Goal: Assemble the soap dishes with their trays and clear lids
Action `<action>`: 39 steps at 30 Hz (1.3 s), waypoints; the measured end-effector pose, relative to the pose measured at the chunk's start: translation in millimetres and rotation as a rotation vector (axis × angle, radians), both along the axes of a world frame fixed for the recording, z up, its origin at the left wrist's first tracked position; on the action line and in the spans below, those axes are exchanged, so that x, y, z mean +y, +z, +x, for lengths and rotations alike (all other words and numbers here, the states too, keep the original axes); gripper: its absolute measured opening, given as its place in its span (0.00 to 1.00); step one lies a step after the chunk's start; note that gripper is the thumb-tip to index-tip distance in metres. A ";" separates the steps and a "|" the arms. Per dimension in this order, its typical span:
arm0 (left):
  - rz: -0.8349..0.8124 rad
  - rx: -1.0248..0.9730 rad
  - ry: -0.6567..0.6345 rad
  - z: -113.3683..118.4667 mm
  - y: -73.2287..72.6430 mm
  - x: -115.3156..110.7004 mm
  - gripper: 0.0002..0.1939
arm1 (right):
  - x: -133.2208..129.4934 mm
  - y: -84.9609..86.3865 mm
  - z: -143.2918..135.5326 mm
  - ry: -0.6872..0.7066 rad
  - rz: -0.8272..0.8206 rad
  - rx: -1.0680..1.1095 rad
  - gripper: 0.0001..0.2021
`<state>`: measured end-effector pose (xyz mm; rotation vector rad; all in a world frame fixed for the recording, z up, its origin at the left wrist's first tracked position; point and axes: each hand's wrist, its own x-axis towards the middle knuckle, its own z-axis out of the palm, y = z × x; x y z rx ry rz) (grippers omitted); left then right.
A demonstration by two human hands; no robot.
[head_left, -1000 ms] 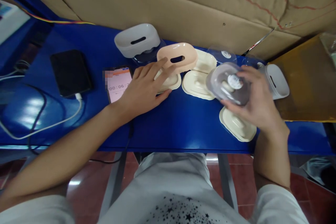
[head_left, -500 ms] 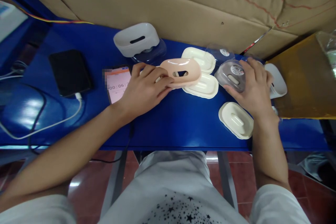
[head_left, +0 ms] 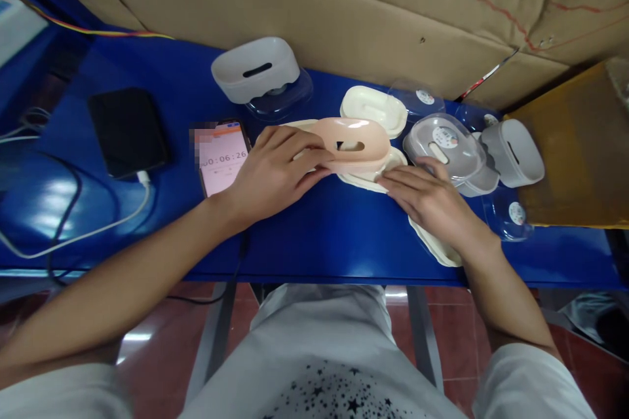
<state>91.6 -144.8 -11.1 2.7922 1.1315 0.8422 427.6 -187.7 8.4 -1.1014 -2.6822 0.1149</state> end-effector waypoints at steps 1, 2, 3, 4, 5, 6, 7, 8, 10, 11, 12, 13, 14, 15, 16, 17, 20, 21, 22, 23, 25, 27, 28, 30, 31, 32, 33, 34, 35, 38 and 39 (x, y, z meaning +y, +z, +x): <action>0.012 0.006 -0.015 0.2 -0.4 -0.4 0.10 | -0.6 2.0 -0.4 0.038 -0.037 0.034 0.17; 0.021 0.009 -0.037 0.6 -0.7 -1.0 0.09 | -1.3 4.9 -0.3 0.074 -0.072 0.072 0.16; 0.026 0.007 -0.064 1.0 -0.9 -1.8 0.09 | -2.2 8.4 0.3 0.106 -0.105 0.110 0.15; 0.026 0.002 -0.096 1.7 -1.0 -3.0 0.08 | -3.2 12.5 1.3 0.129 -0.128 0.144 0.14; 0.022 -0.005 -0.130 2.6 -0.9 -4.3 0.08 | -4.5 16.6 2.5 0.143 -0.135 0.175 0.13; 0.018 -0.011 -0.162 3.7 -0.7 -5.9 0.07 | -5.8 20.7 3.8 0.144 -0.126 0.197 0.12; 0.014 -0.012 -0.190 4.8 -0.5 -7.6 0.07 | -7.1 24.3 4.9 0.127 -0.099 0.214 0.11; 0.014 -0.008 -0.213 6.1 -0.1 -9.3 0.07 | -8.3 27.2 5.7 0.097 -0.060 0.224 0.10; 0.023 0.014 -0.247 8.5 0.3 -12.5 0.08 | -9.9 30.5 5.3 0.023 0.018 0.218 0.08; 0.023 0.026 -0.261 9.5 0.3 -13.7 0.08 | -10.2 30.7 4.3 -0.002 0.037 0.197 0.10; 0.018 0.035 -0.271 10.2 0.0 -14.6 0.09 | -10.1 30.2 3.0 -0.008 0.037 0.167 0.15; 0.008 0.039 -0.279 10.6 -0.4 -15.2 0.09 | -9.5 29.0 1.6 0.006 0.023 0.135 0.19; -0.005 0.038 -0.288 10.9 -1.2 -15.5 0.10 | -8.7 27.5 0.4 0.026 0.000 0.105 0.22; -0.018 0.037 -0.299 10.9 -2.0 -15.6 0.11 | -7.7 25.8 -0.5 0.042 -0.019 0.085 0.22; -0.030 0.042 -0.309 10.9 -3.0 -15.7 0.12 | -6.6 24.1 -1.0 0.046 -0.031 0.075 0.22; -0.039 0.055 -0.317 10.8 -4.0 -15.7 0.14 | -5.5 22.4 -1.2 0.040 -0.037 0.070 0.22; -0.065 0.117 -0.311 11.1 -6.0 -16.7 0.19 | -3.2 17.7 -0.6 -0.016 -0.052 0.032 0.25; -0.076 0.127 -0.305 11.3 -6.0 -17.2 0.21 | -2.7 16.0 -0.3 -0.033 -0.054 0.014 0.26; -0.088 0.129 -0.297 11.4 -5.7 -17.7 0.22 | -2.2 14.2 -0.1 -0.046 -0.052 -0.002 0.27; -0.095 0.125 -0.288 11.2 -5.0 -17.9 0.23 | -1.8 12.4 0.0 -0.055 -0.045 -0.014 0.27; -0.095 0.119 -0.253 9.8 -2.5 -17.1 0.24 | -0.8 8.9 0.4 -0.067 -0.027 -0.019 0.27; -0.080 0.118 -0.190 7.0 0.5 -14.6 0.24 | 0.4 6.3 1.2 -0.078 -0.014 -0.012 0.27; -0.075 0.117 -0.157 5.3 1.8 -12.9 0.24 | 1.1 5.3 1.7 -0.081 -0.008 -0.009 0.28; -0.083 0.114 -0.103 2.0 3.2 -9.4 0.25 | 2.3 3.6 2.6 -0.084 0.008 -0.009 0.30; -0.095 0.110 -0.087 0.8 3.3 -7.9 0.26 | 2.8 2.7 2.9 -0.088 0.015 -0.012 0.31; -0.112 0.107 -0.080 0.0 2.8 -6.6 0.26 | 3.2 1.7 2.9 -0.093 0.019 -0.018 0.32; -0.130 0.102 -0.079 -0.3 2.0 -5.8 0.27 | 3.4 0.6 2.7 -0.101 0.019 -0.025 0.34; -0.145 0.097 -0.083 -0.1 0.8 -5.4 0.27 | 3.6 -0.4 2.2 -0.111 0.017 -0.030 0.34; -0.154 0.096 -0.092 0.5 -0.4 -5.4 0.27 | 3.6 -1.2 1.6 -0.121 0.012 -0.034 0.35; -0.160 0.118 -0.142 3.2 -3.8 -6.7 0.26 | 3.0 -1.4 -0.1 -0.120 -0.021 -0.027 0.32; -0.164 0.125 -0.158 4.1 -4.4 -7.3 0.26 | 2.6 -0.5 -0.4 -0.111 -0.035 -0.019 0.31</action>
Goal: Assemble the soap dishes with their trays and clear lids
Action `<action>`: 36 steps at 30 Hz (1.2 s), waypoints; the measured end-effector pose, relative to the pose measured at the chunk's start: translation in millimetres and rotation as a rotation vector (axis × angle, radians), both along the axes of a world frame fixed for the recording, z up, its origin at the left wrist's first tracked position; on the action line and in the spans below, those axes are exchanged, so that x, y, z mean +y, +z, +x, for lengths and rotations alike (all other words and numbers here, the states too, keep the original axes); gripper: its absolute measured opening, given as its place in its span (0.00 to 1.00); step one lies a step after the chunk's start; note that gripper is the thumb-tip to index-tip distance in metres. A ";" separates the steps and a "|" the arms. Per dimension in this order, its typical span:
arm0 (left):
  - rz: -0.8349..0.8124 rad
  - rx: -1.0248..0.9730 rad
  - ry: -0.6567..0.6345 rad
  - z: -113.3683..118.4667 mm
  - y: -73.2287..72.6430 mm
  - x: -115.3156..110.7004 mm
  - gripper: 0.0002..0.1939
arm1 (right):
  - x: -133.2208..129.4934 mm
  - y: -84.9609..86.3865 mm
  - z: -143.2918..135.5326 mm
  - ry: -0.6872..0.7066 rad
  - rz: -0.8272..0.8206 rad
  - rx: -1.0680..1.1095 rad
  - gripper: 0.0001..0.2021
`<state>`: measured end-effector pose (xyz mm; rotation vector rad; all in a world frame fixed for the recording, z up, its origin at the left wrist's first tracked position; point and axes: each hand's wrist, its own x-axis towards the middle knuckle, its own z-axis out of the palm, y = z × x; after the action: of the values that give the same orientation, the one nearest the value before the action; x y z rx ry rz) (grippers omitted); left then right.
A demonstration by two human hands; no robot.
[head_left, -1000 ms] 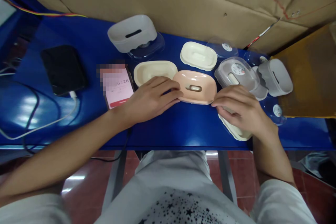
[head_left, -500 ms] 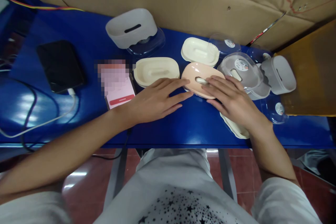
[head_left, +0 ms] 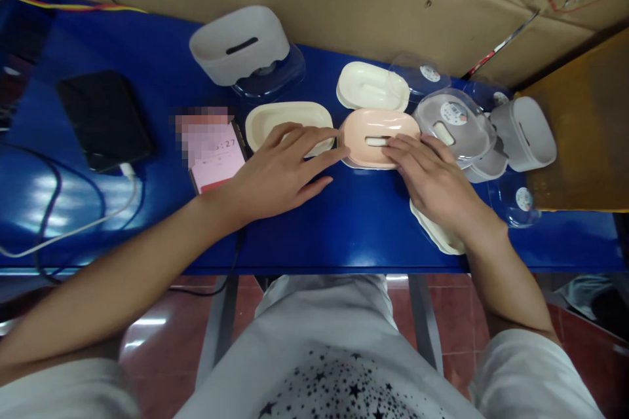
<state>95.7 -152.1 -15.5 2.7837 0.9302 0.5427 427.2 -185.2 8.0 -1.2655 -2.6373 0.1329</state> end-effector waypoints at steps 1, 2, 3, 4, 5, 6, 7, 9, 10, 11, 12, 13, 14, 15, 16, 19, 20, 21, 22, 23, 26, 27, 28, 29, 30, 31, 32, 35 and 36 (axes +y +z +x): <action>-0.006 0.001 -0.019 0.7 -0.3 -0.5 0.25 | -0.6 1.4 -0.2 0.012 -0.013 0.010 0.30; -0.014 -0.004 -0.035 1.2 -0.3 -0.9 0.25 | -1.4 3.2 -0.2 0.026 -0.025 0.017 0.29; -0.023 -0.011 -0.047 1.5 0.0 -1.2 0.26 | -2.4 5.3 -0.2 0.041 -0.033 0.025 0.27; -0.033 -0.020 -0.056 1.6 0.5 -1.5 0.26 | -3.4 7.6 -0.2 0.058 -0.039 0.032 0.25; -0.042 -0.029 -0.062 1.6 1.1 -1.6 0.27 | -4.6 9.9 -0.2 0.081 -0.047 0.040 0.22; -0.051 -0.035 -0.065 1.4 1.8 -1.8 0.29 | -5.9 12.2 -0.4 0.107 -0.057 0.046 0.19; -0.059 -0.038 -0.070 1.1 2.4 -2.0 0.30 | -7.3 14.2 -0.7 0.130 -0.068 0.053 0.17; -0.060 -0.038 -0.093 0.5 3.3 -2.6 0.33 | -10.1 17.6 -1.8 0.167 -0.085 0.065 0.16; -0.051 -0.039 -0.110 0.4 3.4 -3.1 0.35 | -11.4 18.8 -2.7 0.179 -0.092 0.066 0.15; -0.040 -0.039 -0.127 0.3 3.4 -3.6 0.35 | -12.5 19.8 -3.6 0.186 -0.094 0.065 0.15; -0.029 -0.039 -0.141 0.3 3.3 -4.2 0.35 | -13.4 20.4 -4.7 0.189 -0.092 0.064 0.15; -0.022 -0.038 -0.150 0.4 3.1 -4.7 0.34 | -13.9 20.7 -5.7 0.191 -0.089 0.062 0.15; -0.021 -0.032 -0.153 0.5 3.0 -5.2 0.33 | -14.2 20.7 -6.6 0.192 -0.084 0.059 0.15; -0.022 -0.022 -0.152 0.7 2.9 -5.5 0.31 | -14.1 20.5 -7.4 0.189 -0.079 0.055 0.15; -0.023 -0.006 -0.151 0.8 2.9 -5.7 0.28 | -13.9 20.0 -7.9 0.184 -0.070 0.053 0.15; -0.005 0.046 -0.154 0.6 3.4 -5.0 0.17 | -12.7 17.9 -8.4 0.182 -0.044 0.038 0.16; 0.010 0.059 -0.161 0.3 3.7 -4.5 0.15 | -12.5 17.3 -8.2 0.182 -0.041 0.030 0.16; 0.028 0.067 -0.169 0.0 4.0 -4.1 0.15 | -12.5 16.8 -8.0 0.184 -0.041 0.022 0.16; 0.049 0.069 -0.179 -0.3 4.3 -3.8 0.14 | -12.6 16.4 -7.7 0.186 -0.044 0.013 0.17; 0.073 0.067 -0.191 -0.5 4.5 -3.6 0.14 | -12.9 15.9 -7.5 0.190 -0.045 0.004 0.18; 0.133 0.062 -0.226 -0.1 4.5 -4.1 0.13 | -14.0 12.7 -8.6 0.212 -0.003 -0.010 0.19; 0.147 0.063 -0.237 0.5 4.2 -4.5 0.13 | -14.1 11.0 -9.7 0.218 0.018 -0.012 0.19; 0.159 0.059 -0.247 1.3 3.6 -5.0 0.13 | -14.1 9.1 -11.1 0.221 0.034 -0.015 0.19; 0.167 0.052 -0.255 2.2 2.9 -5.5 0.13 | -13.8 7.5 -12.7 0.223 0.043 -0.015 0.19; 0.172 0.039 -0.266 3.0 2.1 -6.0 0.14 | -13.2 6.4 -14.1 0.226 0.047 -0.013 0.18; 0.168 0.029 -0.272 3.8 1.4 -6.3 0.15 | -12.5 6.3 -15.0 0.231 0.046 -0.008 0.17; 0.162 0.020 -0.278 4.4 0.8 -6.5 0.15 | -11.8 7.7 -14.9 0.240 0.040 0.004 0.16; 0.139 0.020 -0.285 4.7 1.7 -6.7 0.13 | -12.4 22.9 -5.8 0.237 0.018 0.071 0.13; 0.134 0.018 -0.288 4.6 2.9 -7.0 0.12 | -14.3 31.3 0.4 0.205 0.022 0.096 0.12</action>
<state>100.3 -159.1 -12.6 2.9728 0.4972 0.5517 427.6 -199.4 39.3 -0.9542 -2.6714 0.1916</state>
